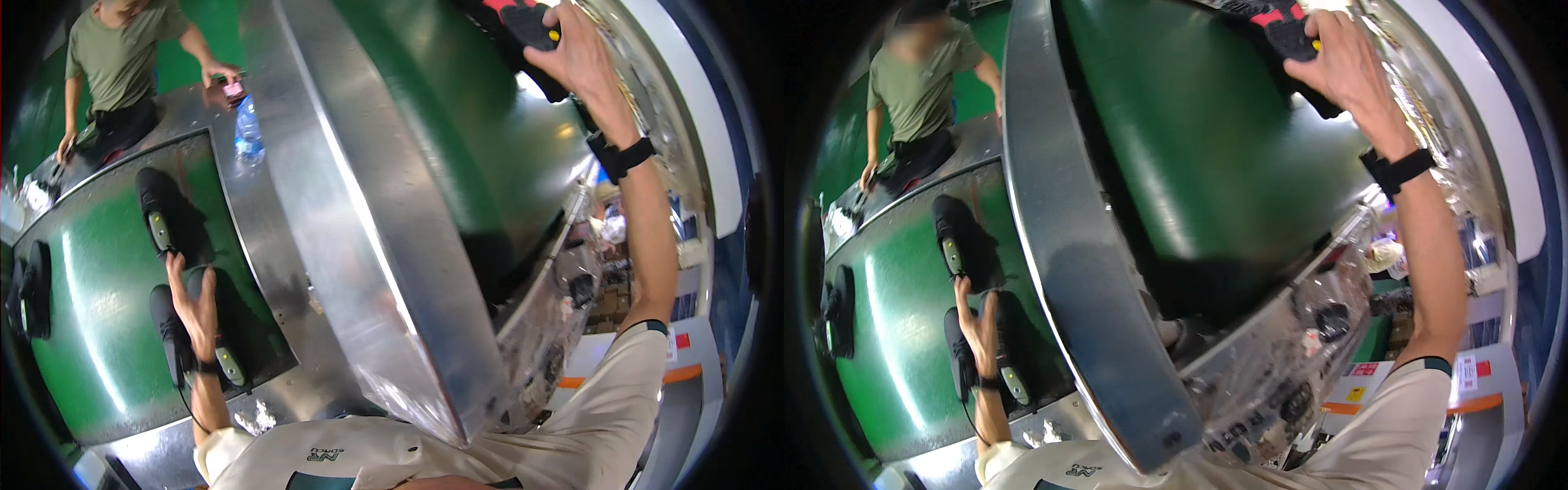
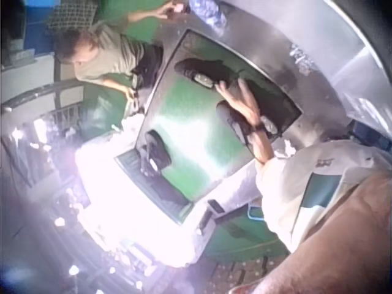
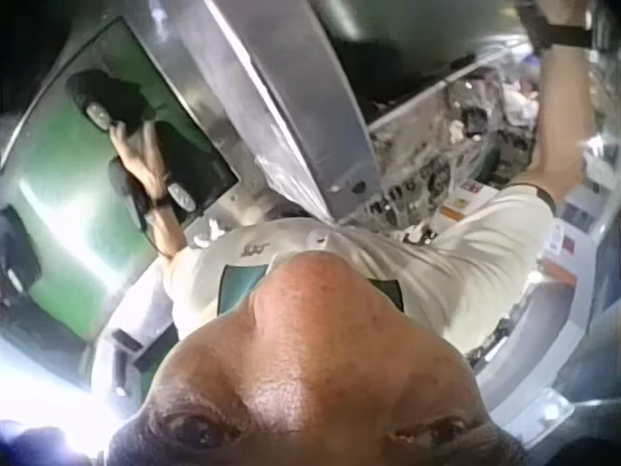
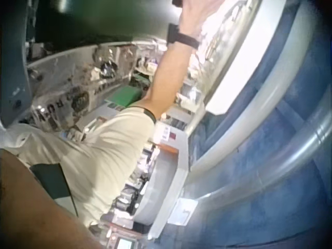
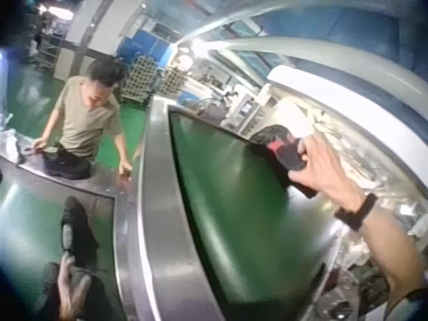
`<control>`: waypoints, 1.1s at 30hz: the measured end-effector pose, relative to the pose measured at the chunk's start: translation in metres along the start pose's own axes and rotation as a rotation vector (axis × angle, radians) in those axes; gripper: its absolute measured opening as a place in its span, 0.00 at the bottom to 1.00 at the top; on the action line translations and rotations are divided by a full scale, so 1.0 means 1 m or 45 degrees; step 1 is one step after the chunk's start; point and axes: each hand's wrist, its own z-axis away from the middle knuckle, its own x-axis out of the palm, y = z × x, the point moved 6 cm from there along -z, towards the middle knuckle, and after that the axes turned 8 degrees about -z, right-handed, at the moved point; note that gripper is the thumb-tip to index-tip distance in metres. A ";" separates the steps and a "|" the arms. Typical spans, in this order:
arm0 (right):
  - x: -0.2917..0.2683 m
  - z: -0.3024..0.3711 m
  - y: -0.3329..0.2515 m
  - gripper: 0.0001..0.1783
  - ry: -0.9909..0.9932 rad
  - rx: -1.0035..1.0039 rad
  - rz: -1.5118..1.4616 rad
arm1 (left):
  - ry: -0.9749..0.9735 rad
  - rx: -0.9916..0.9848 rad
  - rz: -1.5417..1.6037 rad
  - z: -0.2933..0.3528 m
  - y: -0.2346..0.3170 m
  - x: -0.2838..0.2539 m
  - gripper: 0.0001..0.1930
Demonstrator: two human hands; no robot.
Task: Loading shoes into a sole-attaching machine and processing them.
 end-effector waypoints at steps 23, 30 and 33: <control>0.010 0.051 0.042 0.56 0.124 0.046 0.165 | -1.303 -0.595 0.862 0.267 0.141 0.034 0.16; -0.171 0.215 -0.005 0.52 0.576 0.013 -0.016 | -1.492 0.311 1.746 0.254 0.386 0.040 0.55; -0.241 0.324 -0.030 0.55 0.686 0.206 -0.113 | -1.170 0.302 1.993 0.270 0.482 0.050 0.59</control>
